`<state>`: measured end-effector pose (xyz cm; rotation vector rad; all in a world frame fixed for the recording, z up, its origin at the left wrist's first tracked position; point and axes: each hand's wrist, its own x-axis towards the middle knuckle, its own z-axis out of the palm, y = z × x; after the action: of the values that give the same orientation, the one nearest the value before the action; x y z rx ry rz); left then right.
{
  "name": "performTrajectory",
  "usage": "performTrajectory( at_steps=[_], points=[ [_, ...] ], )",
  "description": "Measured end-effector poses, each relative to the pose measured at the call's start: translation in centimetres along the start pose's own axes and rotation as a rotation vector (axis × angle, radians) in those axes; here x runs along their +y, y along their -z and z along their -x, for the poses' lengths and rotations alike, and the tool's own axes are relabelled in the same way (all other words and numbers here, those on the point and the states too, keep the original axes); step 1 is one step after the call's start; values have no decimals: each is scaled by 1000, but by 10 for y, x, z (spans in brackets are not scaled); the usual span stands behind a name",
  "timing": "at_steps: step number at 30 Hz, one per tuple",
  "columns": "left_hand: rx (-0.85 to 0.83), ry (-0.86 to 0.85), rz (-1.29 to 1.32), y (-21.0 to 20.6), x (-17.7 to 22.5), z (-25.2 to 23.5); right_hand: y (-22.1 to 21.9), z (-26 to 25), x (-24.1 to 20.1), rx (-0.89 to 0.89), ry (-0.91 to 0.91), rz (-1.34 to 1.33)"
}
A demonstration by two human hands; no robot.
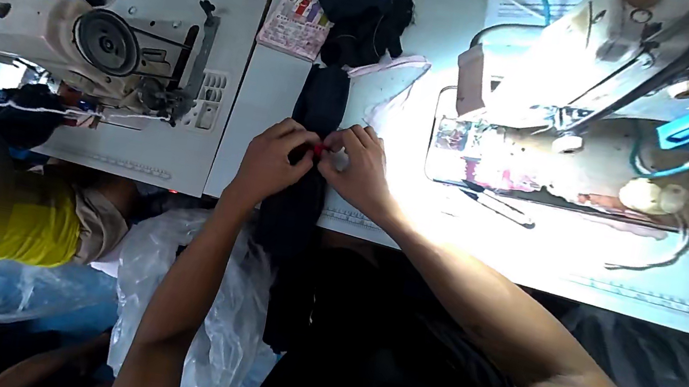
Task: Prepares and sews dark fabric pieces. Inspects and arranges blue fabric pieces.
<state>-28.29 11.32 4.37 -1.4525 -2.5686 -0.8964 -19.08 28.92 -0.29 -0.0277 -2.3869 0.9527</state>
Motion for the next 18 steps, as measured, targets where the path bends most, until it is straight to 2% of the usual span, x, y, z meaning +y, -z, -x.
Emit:
performTrajectory(
  at_steps=[4,8,10,14,16,18],
  points=[
    [64,40,46,-5,1,1,7,-3,-4,-18,3,21],
    [131,236,326,-6,2,2,3,-3,-10,20,-151,-271],
    [103,269,291,-4,5,1,-4,-1,-10,37,-173,-327],
    [20,189,92,0,5,0,1,-4,-11,-63,-182,-242],
    [44,192,147,-1,4,-1,3,-4,-8,-30,-119,-372],
    [64,232,306,-3,6,-3,1,-1,-3,3,-98,-669]
  ],
)
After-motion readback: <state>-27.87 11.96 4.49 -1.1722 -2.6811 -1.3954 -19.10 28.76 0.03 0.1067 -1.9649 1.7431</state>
